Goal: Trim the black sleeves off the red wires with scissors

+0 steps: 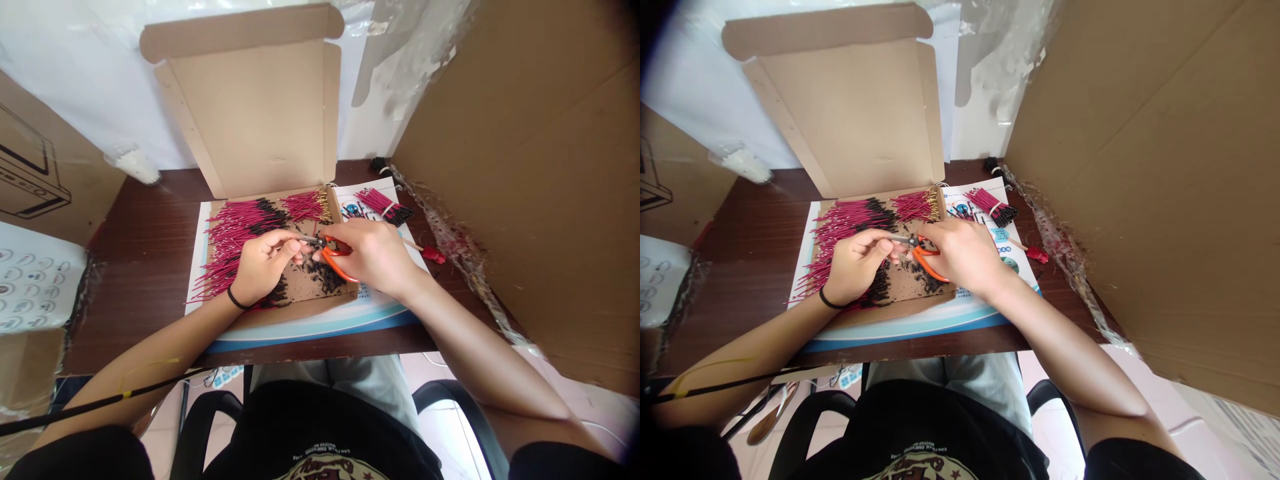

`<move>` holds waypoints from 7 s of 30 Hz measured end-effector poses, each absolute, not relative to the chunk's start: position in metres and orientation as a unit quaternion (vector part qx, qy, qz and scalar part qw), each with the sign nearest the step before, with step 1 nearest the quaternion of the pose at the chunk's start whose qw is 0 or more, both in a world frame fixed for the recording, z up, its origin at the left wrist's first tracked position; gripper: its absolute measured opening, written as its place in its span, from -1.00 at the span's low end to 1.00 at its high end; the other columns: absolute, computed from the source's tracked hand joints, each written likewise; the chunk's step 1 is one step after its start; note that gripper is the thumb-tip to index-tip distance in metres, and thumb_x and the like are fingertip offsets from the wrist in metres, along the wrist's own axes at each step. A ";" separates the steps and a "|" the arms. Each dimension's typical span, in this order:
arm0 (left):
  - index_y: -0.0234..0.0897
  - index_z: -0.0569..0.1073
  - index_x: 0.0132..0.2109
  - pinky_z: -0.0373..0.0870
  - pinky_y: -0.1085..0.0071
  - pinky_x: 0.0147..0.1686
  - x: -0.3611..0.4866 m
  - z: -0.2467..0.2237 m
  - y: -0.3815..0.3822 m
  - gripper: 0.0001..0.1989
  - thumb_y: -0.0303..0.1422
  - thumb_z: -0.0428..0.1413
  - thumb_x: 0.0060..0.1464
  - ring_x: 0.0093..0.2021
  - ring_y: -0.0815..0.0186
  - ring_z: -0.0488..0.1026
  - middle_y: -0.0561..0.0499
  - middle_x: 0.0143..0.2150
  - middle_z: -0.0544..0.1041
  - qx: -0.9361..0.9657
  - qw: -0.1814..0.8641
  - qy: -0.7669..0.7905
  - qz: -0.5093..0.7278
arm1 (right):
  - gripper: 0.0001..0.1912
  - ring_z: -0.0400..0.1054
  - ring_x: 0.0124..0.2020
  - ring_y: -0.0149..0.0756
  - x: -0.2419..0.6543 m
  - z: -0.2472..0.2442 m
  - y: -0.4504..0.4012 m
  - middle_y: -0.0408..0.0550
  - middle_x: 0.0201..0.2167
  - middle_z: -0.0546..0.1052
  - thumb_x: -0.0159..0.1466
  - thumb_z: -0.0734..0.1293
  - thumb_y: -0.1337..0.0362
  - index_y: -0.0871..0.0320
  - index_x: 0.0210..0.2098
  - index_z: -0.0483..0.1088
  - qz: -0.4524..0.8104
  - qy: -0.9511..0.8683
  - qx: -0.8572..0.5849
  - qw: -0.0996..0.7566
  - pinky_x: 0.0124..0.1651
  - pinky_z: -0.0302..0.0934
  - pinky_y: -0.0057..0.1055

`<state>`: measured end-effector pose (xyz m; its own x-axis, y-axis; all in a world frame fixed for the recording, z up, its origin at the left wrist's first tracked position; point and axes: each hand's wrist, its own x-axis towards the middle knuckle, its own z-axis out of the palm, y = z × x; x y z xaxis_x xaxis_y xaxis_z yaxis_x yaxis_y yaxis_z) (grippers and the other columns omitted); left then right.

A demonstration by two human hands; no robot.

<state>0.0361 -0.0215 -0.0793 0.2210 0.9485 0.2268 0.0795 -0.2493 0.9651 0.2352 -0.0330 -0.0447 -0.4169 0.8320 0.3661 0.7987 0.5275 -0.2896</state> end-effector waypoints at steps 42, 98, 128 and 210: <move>-0.31 0.47 -0.31 0.46 0.51 -0.47 0.036 -0.085 -0.022 -0.76 -0.21 0.23 0.03 -0.47 0.39 0.55 -0.05 -0.37 0.62 0.625 0.435 0.411 0.501 | -0.73 0.39 -0.39 -0.30 0.232 -0.045 -0.036 -0.06 -0.40 0.57 0.26 0.25 0.17 0.11 -0.18 0.53 0.040 -0.826 -0.504 0.250 -0.37 0.05 -0.40; -0.32 0.47 -0.32 0.47 0.50 -0.48 0.034 -0.084 -0.022 -0.75 -0.18 0.20 0.07 -0.50 0.40 0.53 -0.07 -0.37 0.63 0.639 0.458 0.397 0.473 | -0.76 0.26 -0.50 -0.36 0.235 -0.048 -0.036 -0.10 -0.54 0.47 0.28 0.27 0.12 0.11 -0.37 0.48 -0.002 -0.848 -0.494 0.191 -0.46 -0.17 -0.38; -0.30 0.47 -0.31 0.24 0.55 -0.61 0.033 -0.078 -0.019 -0.74 -0.18 0.23 0.03 -0.61 0.50 0.32 0.05 -0.49 0.49 0.584 0.514 0.368 0.509 | -0.50 0.35 -0.46 -0.43 0.207 -0.065 -0.037 -0.18 -0.42 0.48 0.11 0.39 0.30 0.18 0.06 0.33 0.484 -0.686 -0.354 0.412 -0.39 0.28 -0.45; -0.29 0.56 -0.22 0.35 0.58 -0.67 0.032 -0.079 -0.024 -0.72 -0.15 0.20 0.06 -0.62 0.50 0.35 0.02 -0.47 0.49 0.538 0.633 0.386 0.402 | -0.75 0.31 -0.43 -0.33 0.224 -0.053 -0.036 -0.09 -0.47 0.50 0.21 0.33 0.30 0.15 -0.11 0.50 0.156 -0.803 -0.482 0.315 -0.35 0.13 -0.42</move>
